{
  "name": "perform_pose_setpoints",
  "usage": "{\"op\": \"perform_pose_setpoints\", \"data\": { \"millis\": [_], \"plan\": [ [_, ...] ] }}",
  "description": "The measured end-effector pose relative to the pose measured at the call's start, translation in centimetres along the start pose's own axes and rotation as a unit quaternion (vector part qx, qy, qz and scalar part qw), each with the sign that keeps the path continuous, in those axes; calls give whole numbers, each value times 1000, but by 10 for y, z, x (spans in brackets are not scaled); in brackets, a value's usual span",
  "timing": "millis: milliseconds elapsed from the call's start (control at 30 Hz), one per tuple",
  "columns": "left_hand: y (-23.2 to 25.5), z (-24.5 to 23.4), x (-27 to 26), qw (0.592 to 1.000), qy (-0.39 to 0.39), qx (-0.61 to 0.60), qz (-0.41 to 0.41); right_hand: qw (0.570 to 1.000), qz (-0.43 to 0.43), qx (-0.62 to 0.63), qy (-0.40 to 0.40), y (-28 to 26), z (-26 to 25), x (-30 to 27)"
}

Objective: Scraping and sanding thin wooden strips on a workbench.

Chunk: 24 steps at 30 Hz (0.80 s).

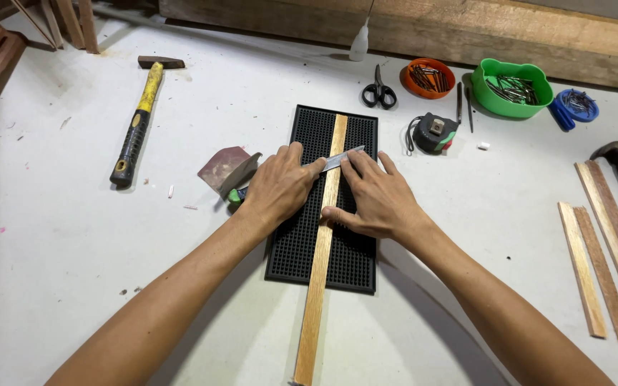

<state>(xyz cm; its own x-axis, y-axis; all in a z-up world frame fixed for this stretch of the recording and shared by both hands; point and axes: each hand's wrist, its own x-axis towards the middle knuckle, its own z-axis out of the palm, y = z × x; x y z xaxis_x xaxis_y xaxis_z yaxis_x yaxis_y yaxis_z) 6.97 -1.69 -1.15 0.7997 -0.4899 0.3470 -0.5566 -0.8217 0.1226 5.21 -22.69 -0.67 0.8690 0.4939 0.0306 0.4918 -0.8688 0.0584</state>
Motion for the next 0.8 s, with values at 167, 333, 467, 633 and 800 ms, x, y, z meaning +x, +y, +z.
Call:
{"op": "perform_pose_setpoints", "data": {
  "millis": [167, 333, 467, 633, 800],
  "plan": [
    [-15, 19, 45, 1000, -14, 7, -17, 999, 11, -6, -32, 29, -14, 39],
    [-25, 38, 78, 999, -7, -14, -41, 998, 21, 15, -56, 59, -9, 68],
    [-26, 39, 80, 999, 11, -29, -38, 997, 35, 18, -69, 64, -4, 75],
    [-22, 31, 78, 998, 6, -36, -49, 997, 54, 56, -28, 55, -1, 69],
    [-24, 46, 71, 993, 68, -60, -70, 993, 24, 63, 95, 31, -16, 36]
  ]
}}
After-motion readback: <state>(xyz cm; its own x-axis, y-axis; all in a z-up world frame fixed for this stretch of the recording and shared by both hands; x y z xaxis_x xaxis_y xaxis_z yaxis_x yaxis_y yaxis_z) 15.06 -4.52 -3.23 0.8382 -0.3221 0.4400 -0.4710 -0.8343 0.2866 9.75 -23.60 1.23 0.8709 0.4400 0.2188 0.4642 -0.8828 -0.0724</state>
